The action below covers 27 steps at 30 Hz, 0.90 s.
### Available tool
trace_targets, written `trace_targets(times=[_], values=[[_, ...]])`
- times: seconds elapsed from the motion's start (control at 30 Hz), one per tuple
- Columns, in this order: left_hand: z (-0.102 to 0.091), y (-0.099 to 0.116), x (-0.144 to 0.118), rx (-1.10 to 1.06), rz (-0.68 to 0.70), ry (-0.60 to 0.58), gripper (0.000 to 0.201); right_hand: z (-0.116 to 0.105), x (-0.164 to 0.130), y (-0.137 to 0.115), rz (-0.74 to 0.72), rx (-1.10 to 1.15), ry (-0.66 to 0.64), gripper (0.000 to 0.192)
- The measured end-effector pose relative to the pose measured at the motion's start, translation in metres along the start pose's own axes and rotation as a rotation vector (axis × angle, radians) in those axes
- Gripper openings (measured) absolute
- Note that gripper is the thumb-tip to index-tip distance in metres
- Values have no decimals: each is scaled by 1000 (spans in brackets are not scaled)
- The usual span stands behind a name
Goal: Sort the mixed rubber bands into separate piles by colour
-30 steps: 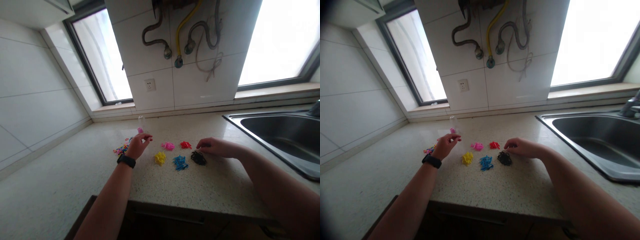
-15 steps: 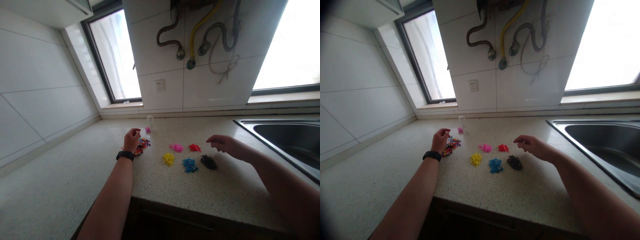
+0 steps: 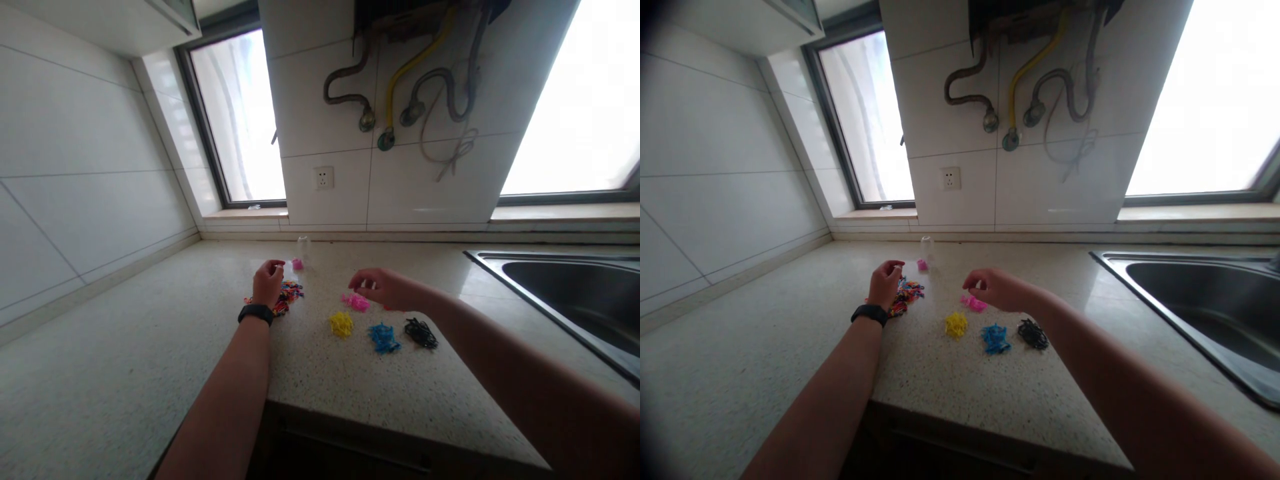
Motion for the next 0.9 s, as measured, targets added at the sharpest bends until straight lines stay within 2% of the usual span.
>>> trace_targets(times=[0.2,0.4,0.63,0.9], values=[[-1,-2,1,-3,-3,24,27,37,62,-23,-93,-152,-114,31],[-5,1,2,-18,7,60,26,63,107,-28,-48,-298,-158,39],[-6,0,2,-20,-13,76,26,77,149,-15,41,-356,-103,39],[-4,-4,4,-10,-5,64,27,79,169,-11,141,-398,-51,30]])
Point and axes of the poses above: each hand's wrist, its own x-axis towards the middle knuckle, its own z-axis out of the palm, y = z × x, the point moved 6 cm from there along x, towards the middle knuckle, and after that the axes turned 10 degrees about -y, right-handed, at the moved point
